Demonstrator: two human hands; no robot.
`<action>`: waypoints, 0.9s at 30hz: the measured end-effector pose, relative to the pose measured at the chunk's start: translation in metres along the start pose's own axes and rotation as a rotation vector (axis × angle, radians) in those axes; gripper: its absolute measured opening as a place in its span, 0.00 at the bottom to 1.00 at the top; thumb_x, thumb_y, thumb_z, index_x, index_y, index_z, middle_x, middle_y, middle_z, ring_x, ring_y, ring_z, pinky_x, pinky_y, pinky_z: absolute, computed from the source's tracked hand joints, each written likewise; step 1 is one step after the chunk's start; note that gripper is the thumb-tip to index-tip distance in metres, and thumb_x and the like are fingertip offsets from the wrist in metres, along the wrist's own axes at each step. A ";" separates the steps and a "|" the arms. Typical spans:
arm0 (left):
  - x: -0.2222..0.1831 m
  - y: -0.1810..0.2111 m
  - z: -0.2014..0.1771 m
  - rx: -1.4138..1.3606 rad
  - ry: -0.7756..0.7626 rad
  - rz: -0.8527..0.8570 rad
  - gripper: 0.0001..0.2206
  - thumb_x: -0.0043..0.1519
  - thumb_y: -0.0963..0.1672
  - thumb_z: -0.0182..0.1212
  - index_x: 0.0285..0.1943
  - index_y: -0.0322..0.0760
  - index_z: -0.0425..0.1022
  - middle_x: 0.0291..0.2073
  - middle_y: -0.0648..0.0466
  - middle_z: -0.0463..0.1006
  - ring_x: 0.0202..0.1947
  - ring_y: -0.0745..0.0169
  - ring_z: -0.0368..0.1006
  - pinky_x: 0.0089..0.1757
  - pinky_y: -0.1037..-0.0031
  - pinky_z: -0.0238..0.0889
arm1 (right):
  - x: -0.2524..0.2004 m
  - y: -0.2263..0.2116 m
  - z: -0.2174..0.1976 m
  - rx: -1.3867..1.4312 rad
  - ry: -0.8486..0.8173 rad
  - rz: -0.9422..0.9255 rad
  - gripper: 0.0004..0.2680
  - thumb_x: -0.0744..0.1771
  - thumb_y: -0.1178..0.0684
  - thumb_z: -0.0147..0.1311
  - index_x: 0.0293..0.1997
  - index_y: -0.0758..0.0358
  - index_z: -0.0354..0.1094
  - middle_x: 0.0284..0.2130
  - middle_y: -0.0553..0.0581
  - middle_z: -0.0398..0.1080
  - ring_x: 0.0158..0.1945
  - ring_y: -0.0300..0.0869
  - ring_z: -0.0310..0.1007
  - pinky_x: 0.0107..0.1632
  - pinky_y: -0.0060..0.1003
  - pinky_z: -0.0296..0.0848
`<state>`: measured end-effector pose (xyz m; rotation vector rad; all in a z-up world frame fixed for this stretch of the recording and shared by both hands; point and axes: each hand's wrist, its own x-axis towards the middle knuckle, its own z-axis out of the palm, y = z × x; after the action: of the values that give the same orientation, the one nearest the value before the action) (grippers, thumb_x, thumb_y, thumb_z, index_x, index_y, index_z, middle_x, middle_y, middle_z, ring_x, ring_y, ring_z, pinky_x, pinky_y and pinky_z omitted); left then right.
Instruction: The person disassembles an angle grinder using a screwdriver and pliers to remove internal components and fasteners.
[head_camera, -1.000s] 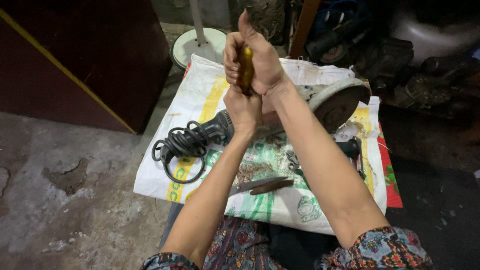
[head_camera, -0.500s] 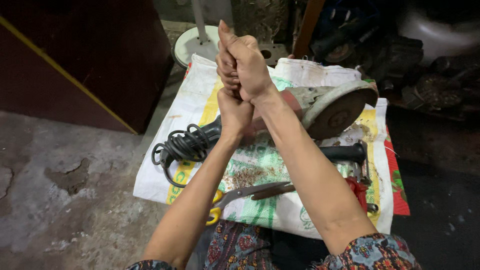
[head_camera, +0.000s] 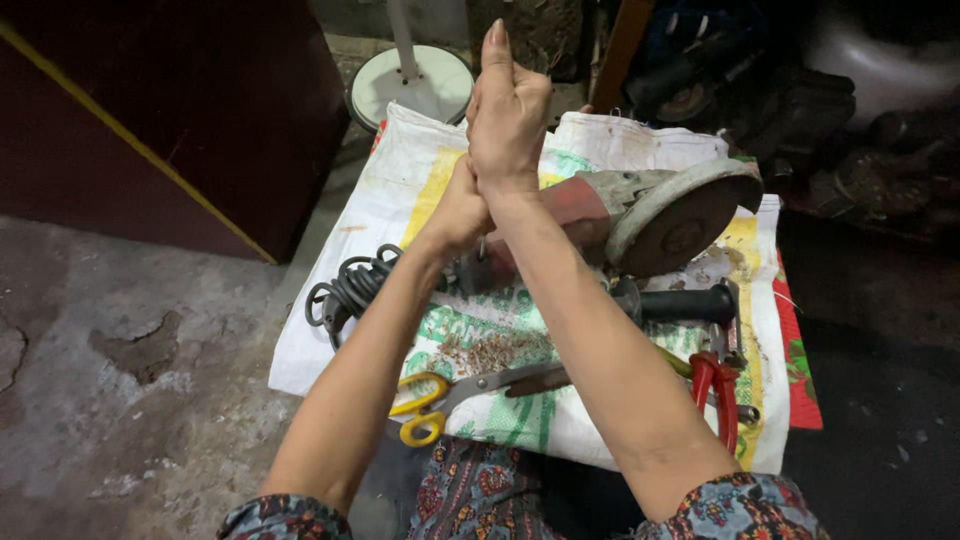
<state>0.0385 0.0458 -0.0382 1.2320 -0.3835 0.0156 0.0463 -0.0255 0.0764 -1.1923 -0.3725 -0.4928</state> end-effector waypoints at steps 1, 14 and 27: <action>-0.001 0.005 0.000 -0.018 0.011 -0.053 0.10 0.58 0.36 0.64 0.45 0.38 0.70 0.26 0.63 0.71 0.22 0.74 0.62 0.21 0.77 0.52 | 0.001 0.003 0.002 -0.077 0.050 -0.082 0.27 0.72 0.35 0.45 0.13 0.61 0.54 0.10 0.47 0.55 0.16 0.33 0.51 0.22 0.35 0.53; -0.034 0.015 0.082 0.680 0.576 0.484 0.13 0.66 0.44 0.59 0.51 0.27 0.67 0.35 0.37 0.75 0.36 0.42 0.73 0.39 0.57 0.66 | -0.007 -0.023 -0.012 -0.060 0.073 0.020 0.25 0.70 0.30 0.44 0.18 0.58 0.50 0.12 0.46 0.50 0.16 0.33 0.49 0.21 0.37 0.49; -0.012 0.033 0.077 0.627 0.591 0.231 0.14 0.53 0.39 0.71 0.23 0.26 0.67 0.14 0.51 0.66 0.20 0.69 0.57 0.25 0.69 0.55 | 0.029 -0.055 -0.052 0.552 -0.984 0.483 0.22 0.73 0.37 0.50 0.22 0.59 0.53 0.18 0.50 0.53 0.19 0.37 0.51 0.27 0.34 0.55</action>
<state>-0.0015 -0.0110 0.0097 1.7134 0.0120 0.7285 0.0412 -0.0948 0.1172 -0.8583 -0.9520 0.6342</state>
